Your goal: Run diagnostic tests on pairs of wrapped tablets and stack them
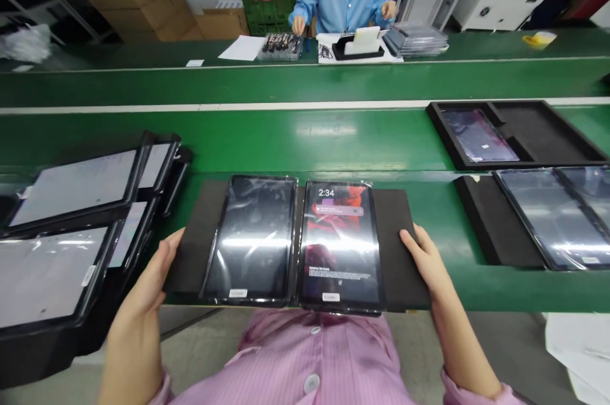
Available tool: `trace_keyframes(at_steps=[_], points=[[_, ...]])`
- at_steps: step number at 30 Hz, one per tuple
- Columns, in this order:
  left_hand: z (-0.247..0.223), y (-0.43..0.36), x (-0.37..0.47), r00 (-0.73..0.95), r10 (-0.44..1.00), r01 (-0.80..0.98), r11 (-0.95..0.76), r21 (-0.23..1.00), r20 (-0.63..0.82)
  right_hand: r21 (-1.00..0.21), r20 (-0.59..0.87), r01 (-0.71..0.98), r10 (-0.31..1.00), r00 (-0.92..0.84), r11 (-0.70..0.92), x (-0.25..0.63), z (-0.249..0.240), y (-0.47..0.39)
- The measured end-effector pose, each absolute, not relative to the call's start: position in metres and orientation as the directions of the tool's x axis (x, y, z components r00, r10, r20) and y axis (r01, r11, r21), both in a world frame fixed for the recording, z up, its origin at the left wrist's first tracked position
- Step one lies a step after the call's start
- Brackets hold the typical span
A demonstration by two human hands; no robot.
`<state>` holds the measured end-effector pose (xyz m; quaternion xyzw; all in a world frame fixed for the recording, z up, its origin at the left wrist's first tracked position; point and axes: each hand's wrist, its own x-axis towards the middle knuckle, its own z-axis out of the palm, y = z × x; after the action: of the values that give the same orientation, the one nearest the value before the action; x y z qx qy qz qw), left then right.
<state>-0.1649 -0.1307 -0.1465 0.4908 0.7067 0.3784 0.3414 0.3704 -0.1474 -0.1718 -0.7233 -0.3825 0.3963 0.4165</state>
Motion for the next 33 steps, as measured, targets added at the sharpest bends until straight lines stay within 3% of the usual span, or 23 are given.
trace_keyframes(at_steps=[2,4,7,10,12,14,17,20,24,29,33], points=[[-0.147,-0.139,-0.162,-0.316,0.940,0.477,0.273,0.836,-0.126,-0.827,-0.124,0.470,0.915,0.384,-0.309,0.377,-0.178,-0.150],[-0.145,-0.144,-0.156,-0.322,0.946,0.557,0.225,0.800,-0.042,-0.699,0.019,0.672,0.932,0.361,-0.246,0.378,-0.176,-0.153],[-0.133,-0.147,-0.150,-0.082,0.979,0.699,-0.078,0.711,0.187,-0.467,0.242,0.884,0.958,0.151,-0.021,0.369,-0.155,-0.162],[-0.121,-0.143,-0.150,0.244,0.945,0.695,-0.326,0.640,0.216,-0.361,0.267,0.840,0.908,-0.322,0.405,0.353,-0.132,-0.168],[-0.116,-0.134,-0.150,0.313,0.937,0.699,-0.338,0.630,0.155,-0.372,0.251,0.767,0.852,-0.459,0.523,0.343,-0.127,-0.163],[-0.114,-0.124,-0.145,0.259,0.960,0.745,-0.268,0.611,0.106,-0.386,0.262,0.800,0.886,-0.383,0.460,0.336,-0.130,-0.150],[-0.114,-0.110,-0.131,0.134,0.988,0.808,-0.155,0.569,0.079,-0.412,0.288,0.883,0.951,-0.110,0.227,0.334,-0.139,-0.128],[-0.119,-0.104,-0.123,0.077,0.988,0.809,-0.142,0.571,0.136,-0.449,0.312,0.892,0.945,0.103,0.051,0.342,-0.150,-0.119],[-0.126,-0.104,-0.126,-0.019,0.968,0.736,-0.155,0.659,0.249,-0.571,0.333,0.819,0.895,0.296,-0.059,0.360,-0.168,-0.117],[-0.125,-0.102,-0.126,-0.140,0.966,0.743,-0.041,0.668,0.215,-0.702,0.165,0.697,0.919,0.359,-0.146,0.378,-0.184,-0.096],[-0.122,-0.103,-0.125,-0.099,0.983,0.726,-0.035,0.687,0.155,-0.755,0.137,0.636,0.910,0.391,-0.160,0.379,-0.180,-0.079]])
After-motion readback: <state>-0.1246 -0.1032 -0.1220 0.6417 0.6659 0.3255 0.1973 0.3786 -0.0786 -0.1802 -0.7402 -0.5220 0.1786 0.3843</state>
